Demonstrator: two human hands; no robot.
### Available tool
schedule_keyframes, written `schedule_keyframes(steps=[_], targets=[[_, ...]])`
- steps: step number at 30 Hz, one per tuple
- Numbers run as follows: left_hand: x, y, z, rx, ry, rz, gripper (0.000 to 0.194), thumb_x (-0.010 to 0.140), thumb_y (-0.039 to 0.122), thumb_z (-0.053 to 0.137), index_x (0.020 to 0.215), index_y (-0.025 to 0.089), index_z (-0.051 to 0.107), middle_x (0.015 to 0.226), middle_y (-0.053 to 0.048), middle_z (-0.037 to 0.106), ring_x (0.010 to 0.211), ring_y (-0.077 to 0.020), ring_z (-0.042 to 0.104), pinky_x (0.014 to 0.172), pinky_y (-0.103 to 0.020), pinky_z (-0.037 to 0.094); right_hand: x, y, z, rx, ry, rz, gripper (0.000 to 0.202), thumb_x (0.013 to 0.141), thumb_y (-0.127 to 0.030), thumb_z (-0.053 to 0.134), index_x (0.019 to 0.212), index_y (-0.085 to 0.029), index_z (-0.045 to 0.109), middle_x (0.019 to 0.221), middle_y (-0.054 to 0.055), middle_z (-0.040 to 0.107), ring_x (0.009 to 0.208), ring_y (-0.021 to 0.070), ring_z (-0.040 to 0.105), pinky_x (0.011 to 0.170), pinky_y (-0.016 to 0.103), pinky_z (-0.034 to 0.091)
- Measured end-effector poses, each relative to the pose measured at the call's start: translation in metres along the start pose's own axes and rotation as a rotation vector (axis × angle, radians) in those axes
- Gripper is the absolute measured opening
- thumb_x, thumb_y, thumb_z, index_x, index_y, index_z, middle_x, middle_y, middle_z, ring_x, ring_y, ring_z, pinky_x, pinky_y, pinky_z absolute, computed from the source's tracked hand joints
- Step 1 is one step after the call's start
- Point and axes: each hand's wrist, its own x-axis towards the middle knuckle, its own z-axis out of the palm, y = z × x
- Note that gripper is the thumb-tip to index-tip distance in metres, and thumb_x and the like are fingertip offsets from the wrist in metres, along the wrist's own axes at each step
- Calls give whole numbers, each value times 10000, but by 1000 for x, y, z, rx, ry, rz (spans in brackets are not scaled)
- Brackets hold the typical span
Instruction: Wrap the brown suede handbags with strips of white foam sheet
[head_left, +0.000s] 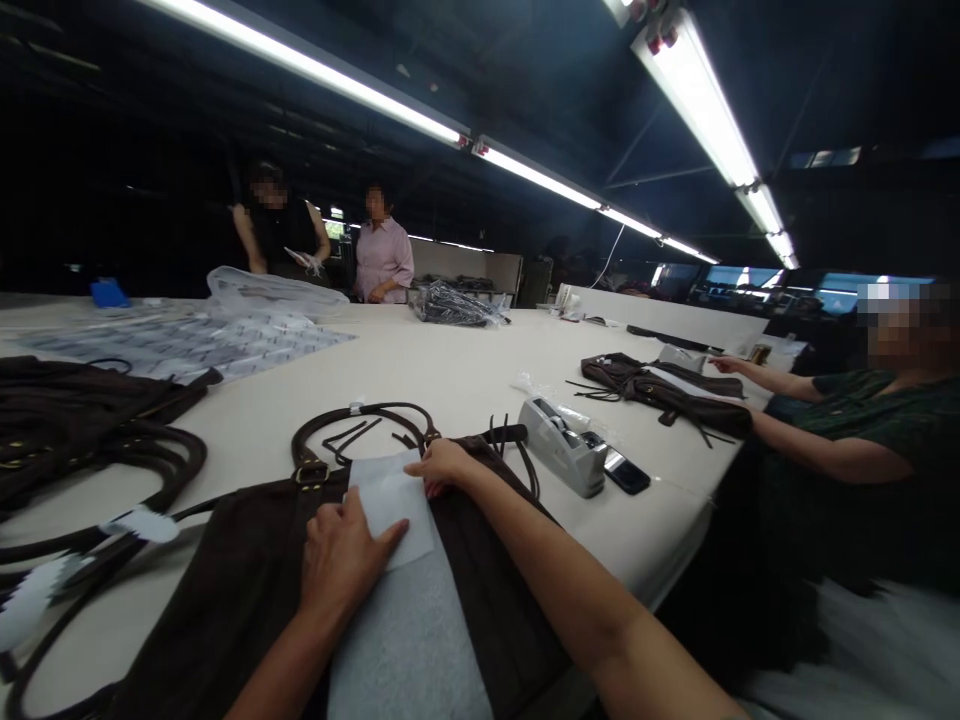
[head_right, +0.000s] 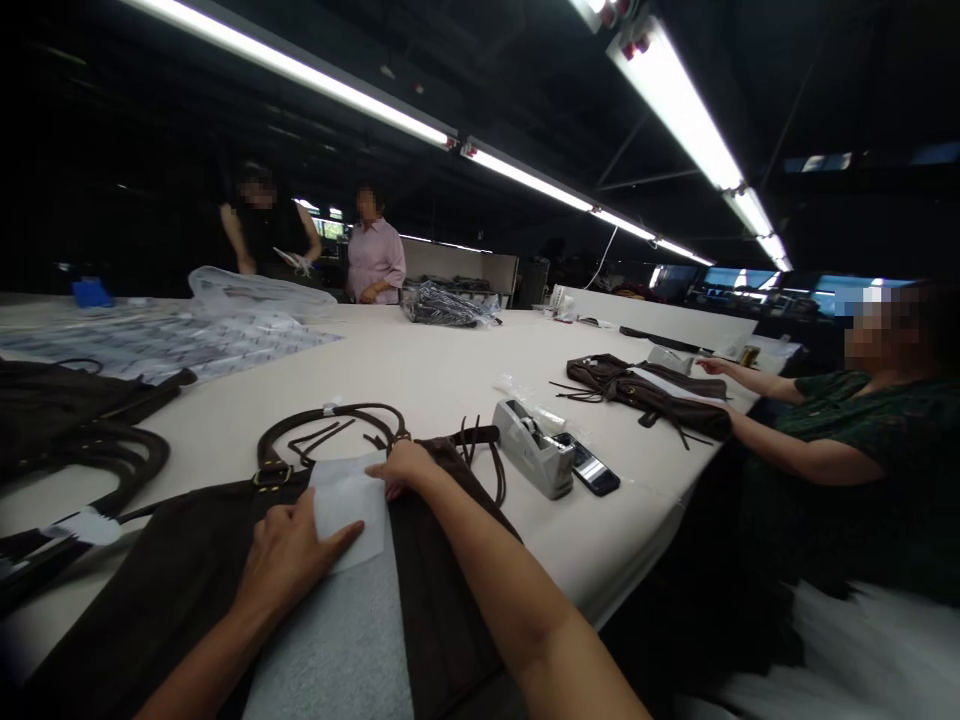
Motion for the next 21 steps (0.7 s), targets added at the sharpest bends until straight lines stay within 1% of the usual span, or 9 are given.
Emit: schedule_keyframes(steps=[2,4,5,7,9,10,14,17,21], targets=[[11,-8,-4,-178,12,-96,844,800,492,652,1446,67,313,1247,-278,494,1191,-455,482,952,-527,434,-5,4,5,144,-40,-15,272,808,-211,708,623,-140,521,501,3,555,509,137,602,537,233,540],[22,-16,-7,-459,31,-207,802,730,359,740,1389,40,413,1167,-266,565,1174,-471,489,954,-540,416,-5,6,7,274,-35,-33,256,837,-163,665,640,-138,503,491,-28,513,435,76,509,440,157,453],[26,-18,-9,-606,26,-252,696,693,284,770,1294,37,520,1077,-237,612,1122,-456,523,926,-510,433,-3,5,7,328,-28,-44,243,846,-151,648,649,-132,507,493,-34,501,416,59,471,406,138,408],[32,-19,-13,-867,-24,-316,368,681,190,781,1011,70,668,862,-152,648,907,-345,607,765,-375,485,3,2,4,419,-21,-76,201,874,-153,608,687,-111,546,525,-24,518,412,44,442,379,125,364],[35,-17,-18,-1077,-79,-339,115,766,180,725,815,99,659,720,-75,615,653,-187,575,557,-243,441,11,-1,2,486,-10,-131,151,912,-153,542,796,-90,614,634,10,600,473,43,501,428,116,417],[36,-14,-21,-1195,-83,-351,78,816,172,679,790,110,640,697,-43,599,585,-131,540,505,-200,420,16,-2,1,504,1,-160,150,922,-136,509,876,-88,643,721,29,646,535,45,551,484,114,462],[46,-7,-34,-1592,-33,-426,131,931,66,476,871,110,584,778,2,611,605,-23,564,567,-64,477,35,3,8,447,89,-223,355,859,4,430,1089,-113,674,1051,68,700,854,79,664,707,137,544],[52,-3,-40,-1820,-57,-482,220,966,37,358,935,60,574,856,-50,652,674,-12,612,648,-26,504,47,11,15,293,157,-256,385,817,6,445,1044,-148,715,1059,48,710,937,123,668,772,188,549],[53,1,-40,-2071,9,-540,221,959,16,353,963,30,573,903,-105,681,765,-81,670,704,-103,574,54,14,22,14,210,-322,177,769,-134,639,878,-209,757,987,30,721,1033,211,635,932,310,496]])
